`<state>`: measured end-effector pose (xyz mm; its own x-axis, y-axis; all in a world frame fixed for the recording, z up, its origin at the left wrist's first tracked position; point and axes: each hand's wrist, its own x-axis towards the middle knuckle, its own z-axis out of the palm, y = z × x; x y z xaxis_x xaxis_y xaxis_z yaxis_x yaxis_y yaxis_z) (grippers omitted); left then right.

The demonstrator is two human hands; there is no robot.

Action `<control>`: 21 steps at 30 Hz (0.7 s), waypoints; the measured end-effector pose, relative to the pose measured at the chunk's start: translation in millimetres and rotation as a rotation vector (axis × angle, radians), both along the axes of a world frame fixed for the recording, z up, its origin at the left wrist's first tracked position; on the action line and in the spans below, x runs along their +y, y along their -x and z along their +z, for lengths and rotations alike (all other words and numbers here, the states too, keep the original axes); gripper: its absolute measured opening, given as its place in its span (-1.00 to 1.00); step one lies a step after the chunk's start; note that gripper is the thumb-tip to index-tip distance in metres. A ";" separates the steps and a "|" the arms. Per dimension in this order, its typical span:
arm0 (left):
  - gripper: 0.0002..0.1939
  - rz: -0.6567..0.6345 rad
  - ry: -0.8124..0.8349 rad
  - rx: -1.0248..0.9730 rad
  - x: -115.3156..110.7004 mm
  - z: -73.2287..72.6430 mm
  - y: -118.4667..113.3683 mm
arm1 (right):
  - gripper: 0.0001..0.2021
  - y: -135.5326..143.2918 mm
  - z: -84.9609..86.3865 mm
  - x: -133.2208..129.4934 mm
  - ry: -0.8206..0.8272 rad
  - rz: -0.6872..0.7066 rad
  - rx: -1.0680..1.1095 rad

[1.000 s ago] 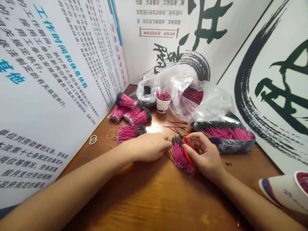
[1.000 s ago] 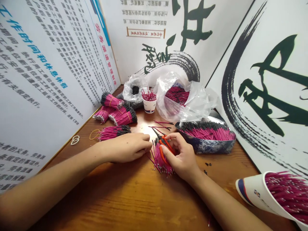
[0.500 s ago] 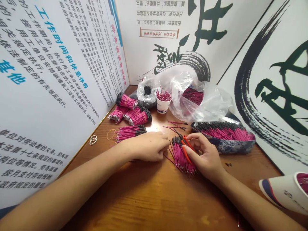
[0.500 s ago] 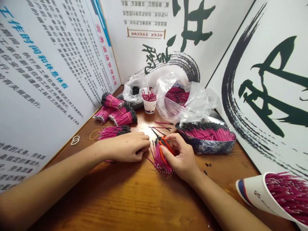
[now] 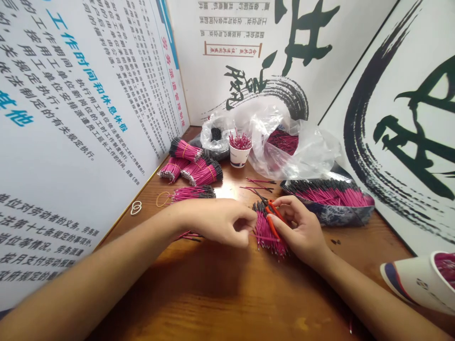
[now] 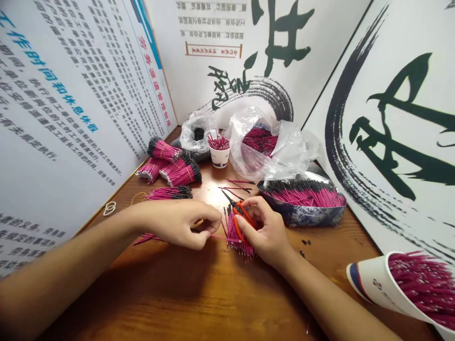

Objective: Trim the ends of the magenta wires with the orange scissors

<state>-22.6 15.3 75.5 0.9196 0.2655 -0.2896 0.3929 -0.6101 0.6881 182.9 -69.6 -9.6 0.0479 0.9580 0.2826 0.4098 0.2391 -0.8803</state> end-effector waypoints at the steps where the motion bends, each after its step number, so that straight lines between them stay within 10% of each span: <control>1: -0.87 0.017 0.018 -0.053 1.7 3.2 1.2 | -0.84 0.2 0.4 0.0 -0.002 -0.003 0.001; 13: -0.73 0.393 -0.424 -0.279 32.0 15.1 19.9 | -0.84 2.4 3.1 1.2 -0.021 -0.031 -0.006; 21: -0.94 0.501 -0.253 -0.554 32.1 -2.1 11.0 | -0.84 1.8 1.3 2.9 -0.063 -0.057 -0.011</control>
